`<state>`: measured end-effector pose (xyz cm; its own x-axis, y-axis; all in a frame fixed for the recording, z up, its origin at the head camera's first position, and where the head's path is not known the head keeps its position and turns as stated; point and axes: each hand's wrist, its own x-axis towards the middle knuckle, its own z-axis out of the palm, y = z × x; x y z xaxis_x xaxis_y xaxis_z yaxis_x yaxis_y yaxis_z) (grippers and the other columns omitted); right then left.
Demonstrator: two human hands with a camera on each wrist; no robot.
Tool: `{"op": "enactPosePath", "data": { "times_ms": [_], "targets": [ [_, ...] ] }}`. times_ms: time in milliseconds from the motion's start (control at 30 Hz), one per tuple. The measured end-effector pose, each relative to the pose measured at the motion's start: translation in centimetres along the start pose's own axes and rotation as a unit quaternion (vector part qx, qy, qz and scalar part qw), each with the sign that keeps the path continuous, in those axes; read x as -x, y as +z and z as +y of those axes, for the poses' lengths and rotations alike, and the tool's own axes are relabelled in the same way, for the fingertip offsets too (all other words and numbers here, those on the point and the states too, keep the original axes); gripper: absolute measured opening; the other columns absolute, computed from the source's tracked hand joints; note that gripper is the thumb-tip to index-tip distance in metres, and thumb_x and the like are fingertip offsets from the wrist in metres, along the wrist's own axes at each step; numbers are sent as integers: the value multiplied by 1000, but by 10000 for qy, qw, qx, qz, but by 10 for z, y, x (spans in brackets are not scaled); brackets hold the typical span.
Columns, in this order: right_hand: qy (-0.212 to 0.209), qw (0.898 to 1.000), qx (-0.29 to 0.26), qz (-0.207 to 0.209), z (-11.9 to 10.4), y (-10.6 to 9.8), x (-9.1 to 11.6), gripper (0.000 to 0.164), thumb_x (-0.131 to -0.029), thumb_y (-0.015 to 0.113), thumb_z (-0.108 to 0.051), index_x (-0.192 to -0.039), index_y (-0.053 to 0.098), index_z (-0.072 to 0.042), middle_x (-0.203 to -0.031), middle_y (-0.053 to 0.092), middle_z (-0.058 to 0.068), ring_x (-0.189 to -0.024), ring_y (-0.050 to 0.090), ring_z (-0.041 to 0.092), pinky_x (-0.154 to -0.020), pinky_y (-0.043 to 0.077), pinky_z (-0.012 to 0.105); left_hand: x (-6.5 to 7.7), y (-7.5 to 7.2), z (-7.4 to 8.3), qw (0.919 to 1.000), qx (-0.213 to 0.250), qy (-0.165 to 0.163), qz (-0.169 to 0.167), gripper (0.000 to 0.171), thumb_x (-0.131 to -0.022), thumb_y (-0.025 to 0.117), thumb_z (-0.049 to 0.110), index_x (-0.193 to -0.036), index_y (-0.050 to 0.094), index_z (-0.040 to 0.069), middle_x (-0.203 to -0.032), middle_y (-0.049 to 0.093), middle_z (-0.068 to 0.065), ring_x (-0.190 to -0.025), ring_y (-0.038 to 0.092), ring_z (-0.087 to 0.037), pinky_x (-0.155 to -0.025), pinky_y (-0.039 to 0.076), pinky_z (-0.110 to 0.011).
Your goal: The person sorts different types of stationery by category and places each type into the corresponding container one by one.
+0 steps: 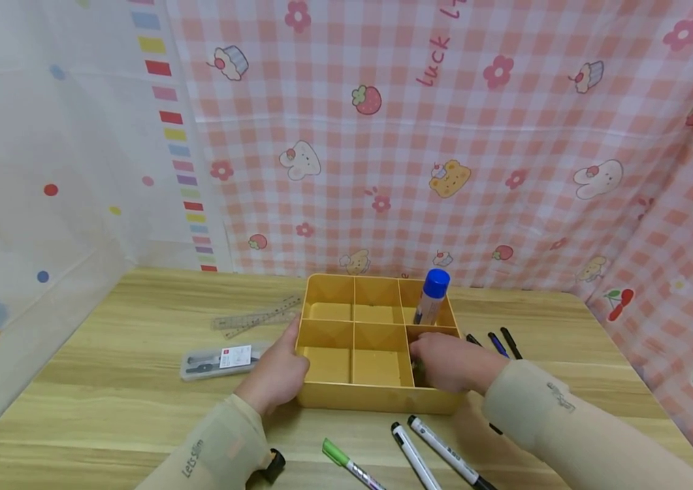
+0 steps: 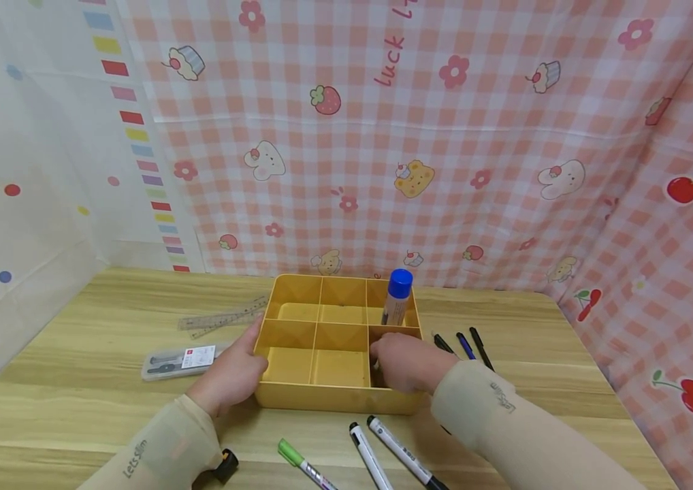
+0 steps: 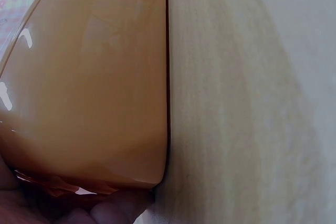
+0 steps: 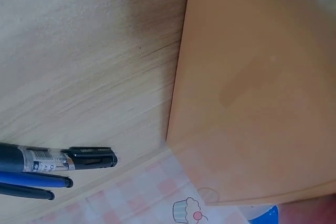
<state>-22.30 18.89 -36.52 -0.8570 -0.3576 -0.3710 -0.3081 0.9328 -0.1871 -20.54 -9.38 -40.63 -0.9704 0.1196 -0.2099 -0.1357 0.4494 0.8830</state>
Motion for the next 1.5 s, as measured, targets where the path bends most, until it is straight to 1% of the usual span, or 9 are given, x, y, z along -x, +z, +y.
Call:
{"op": "enactPosePath", "data": {
  "times_ms": [167,433,567,667,900,1033,1300,1433,1500],
  "targets": [
    [-129,9992,-164,339,1,-1,5,32,-93,80,-17,-124,73,-13,-120,71,5,-113,69,24,-110,53,54,0,1,0,10000,-29,33,4,85,-96,44,-1,-170,18,31,-170,37,-13,-147,45,-40,-123,28,-71],
    [-548,9943,-291,866,6,-8,21,34,-96,77,-23,-126,72,-9,-126,72,8,-121,67,30,-108,54,55,0,2,-1,10000,-30,-1,11,85,-96,45,0,-170,17,30,-172,34,-13,-149,43,-41,-123,27,-72],
    [-722,9893,-452,1181,15,-13,29,29,-97,75,-24,-122,72,-9,-120,72,5,-110,68,25,-99,58,50,0,1,-1,10000,6,-15,16,85,-96,45,-1,-170,17,29,-172,32,-13,-152,39,-42,-123,25,-72],
    [-645,9849,-697,1448,23,-18,34,27,-98,74,-23,-122,72,-9,-119,74,6,-109,69,26,-97,59,51,0,1,-1,10000,33,-43,15,85,-96,45,-1,-170,17,30,-172,32,-13,-153,39,-43,-123,25,-72],
    [-329,9743,-977,2001,46,-29,45,27,-101,68,-19,-125,71,-5,-128,72,16,-119,66,42,-100,56,61,-1,1,-1,10000,-19,37,25,84,-96,43,0,-171,16,27,-171,35,-16,-150,43,-41,-123,28,-70],
    [-158,9738,-927,2070,63,-32,48,30,-101,67,-16,-127,69,-1,-129,71,21,-120,65,46,-100,55,63,-1,0,-1,10000,-65,12,35,84,-96,43,0,-171,15,28,-171,33,-16,-150,42,-41,-123,28,-71],
    [297,9817,-543,1802,91,-30,52,29,-98,69,-12,-122,69,4,-118,73,23,-105,70,38,-92,58,60,0,-1,-1,9999,-81,41,43,85,-95,42,0,-171,16,27,-170,36,-16,-147,45,-41,-122,30,-70],
    [529,9836,-465,1660,101,-25,54,30,-98,69,-13,-122,69,4,-119,73,25,-109,69,42,-95,56,62,0,0,-1,9999,-61,71,38,85,-95,42,-1,-171,16,27,-170,36,-17,-145,46,-40,-122,31,-70],
    [670,9849,-410,1544,104,-22,55,32,-98,70,-14,-124,69,4,-117,73,23,-107,70,40,-95,56,61,0,1,-1,10000,-19,68,29,85,-95,43,-1,-171,16,28,-170,36,-16,-145,47,-40,-122,31,-70]
  ]
}}
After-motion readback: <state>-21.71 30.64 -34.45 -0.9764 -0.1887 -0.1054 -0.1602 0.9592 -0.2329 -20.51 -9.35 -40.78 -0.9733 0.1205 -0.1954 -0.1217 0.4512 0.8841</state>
